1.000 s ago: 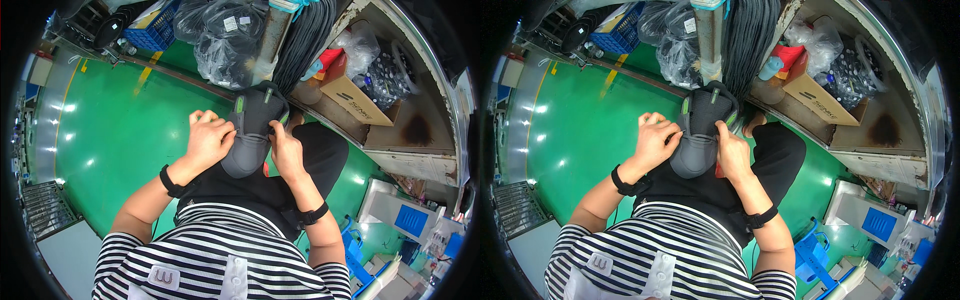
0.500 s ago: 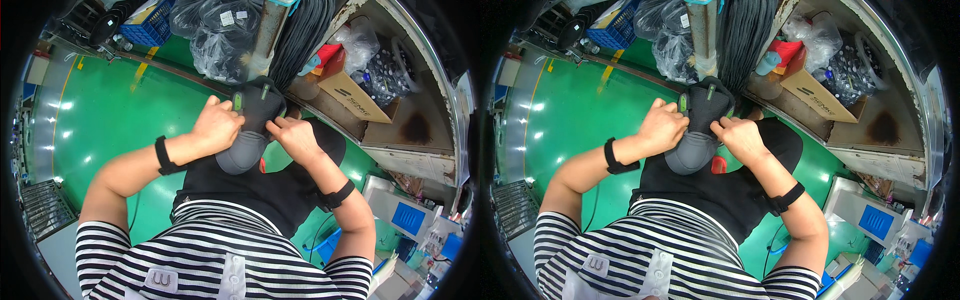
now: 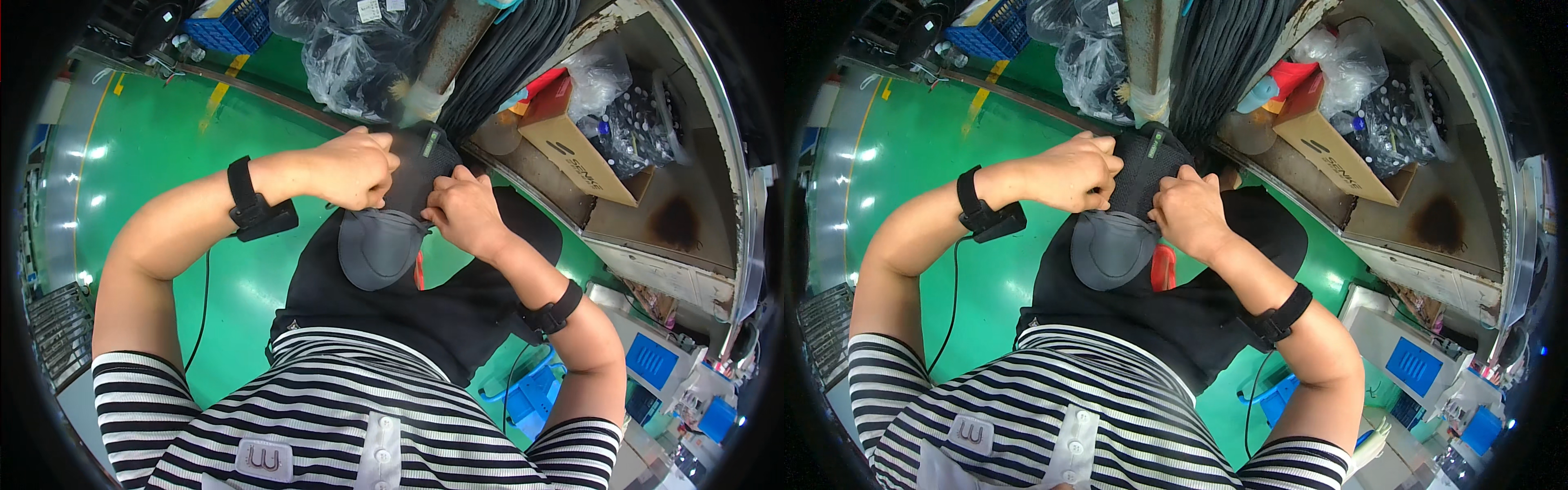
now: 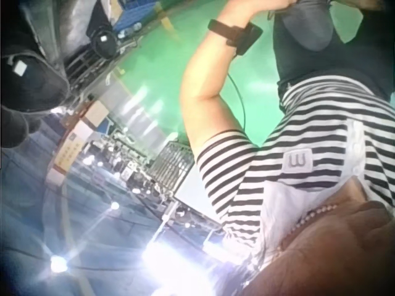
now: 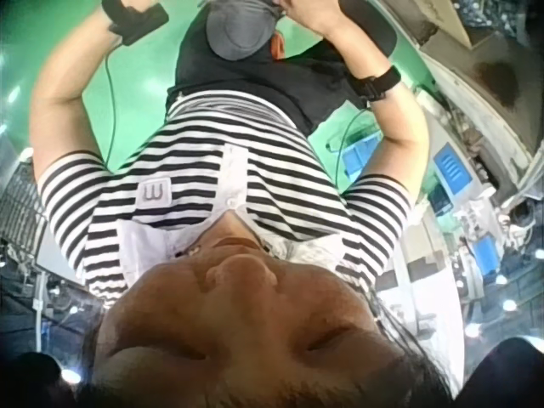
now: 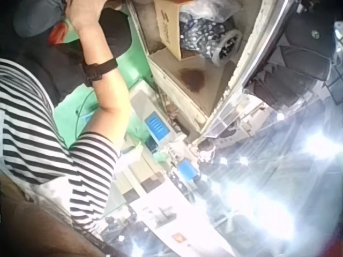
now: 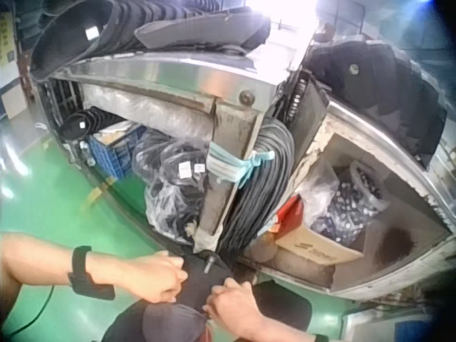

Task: The recorder is threading laces through the eyelets of a shoe upper and tying them.

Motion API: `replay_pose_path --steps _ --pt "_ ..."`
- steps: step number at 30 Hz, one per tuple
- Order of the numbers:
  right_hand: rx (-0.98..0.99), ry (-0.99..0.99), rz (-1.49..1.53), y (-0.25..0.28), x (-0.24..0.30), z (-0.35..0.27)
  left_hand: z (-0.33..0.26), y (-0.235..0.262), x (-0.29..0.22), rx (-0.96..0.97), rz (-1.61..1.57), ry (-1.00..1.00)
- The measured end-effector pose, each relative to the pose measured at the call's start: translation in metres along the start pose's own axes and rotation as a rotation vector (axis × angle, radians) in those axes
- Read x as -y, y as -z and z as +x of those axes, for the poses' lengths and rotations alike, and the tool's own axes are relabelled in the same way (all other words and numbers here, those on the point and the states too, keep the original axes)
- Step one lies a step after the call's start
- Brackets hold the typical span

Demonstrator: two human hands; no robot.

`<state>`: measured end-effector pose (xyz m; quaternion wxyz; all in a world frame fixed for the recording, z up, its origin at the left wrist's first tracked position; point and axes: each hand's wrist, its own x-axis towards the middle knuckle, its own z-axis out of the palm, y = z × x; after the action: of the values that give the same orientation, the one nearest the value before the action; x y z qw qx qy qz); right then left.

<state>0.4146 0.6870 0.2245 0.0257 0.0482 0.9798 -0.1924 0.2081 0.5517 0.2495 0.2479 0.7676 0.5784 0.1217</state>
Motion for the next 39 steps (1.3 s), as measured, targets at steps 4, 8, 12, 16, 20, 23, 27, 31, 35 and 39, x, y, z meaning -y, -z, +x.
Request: replay_pose_path --steps 4,8,12,16,20,23,27,31,35,39 --pt "-0.016 -0.076 0.065 -0.008 0.007 -0.001 0.005 -0.018 -0.009 -0.002 0.074 0.215" --pt "-0.432 -0.137 0.479 0.011 0.044 -0.006 0.001 -0.019 -0.032 -0.445 -0.207 0.3" --pt "-0.624 0.098 0.79 0.028 0.085 -0.013 -0.021 -0.02 -0.064 -0.734 -0.42 0.247" --pt "-0.111 -0.089 1.644 0.018 0.075 -0.004 -0.032 -0.028 -0.077 -0.801 -0.91 0.46" --pt "-0.49 0.165 1.962 -0.004 0.076 -0.027 -0.042 -0.039 -0.103 -0.592 -1.141 0.303" --pt "-0.334 -0.147 1.913 -0.022 0.076 -0.04 -0.032 -0.063 -0.113 -0.435 -0.809 0.275" --pt "-0.707 -0.303 1.747 -0.025 -0.01 -0.078 -0.06 -0.058 -0.031 -0.601 -1.263 0.396" --pt "-1.287 -0.905 1.551 0.011 -0.126 -0.249 -0.24 0.022 0.092 -1.247 -1.245 0.483" --pt "-1.707 -1.057 1.247 0.026 -0.138 -0.324 -0.354 0.055 0.131 -1.592 -0.783 0.822" --pt "-1.071 -0.576 1.173 -0.027 -0.067 -0.165 -0.213 -0.021 0.09 -1.075 -0.613 0.766"
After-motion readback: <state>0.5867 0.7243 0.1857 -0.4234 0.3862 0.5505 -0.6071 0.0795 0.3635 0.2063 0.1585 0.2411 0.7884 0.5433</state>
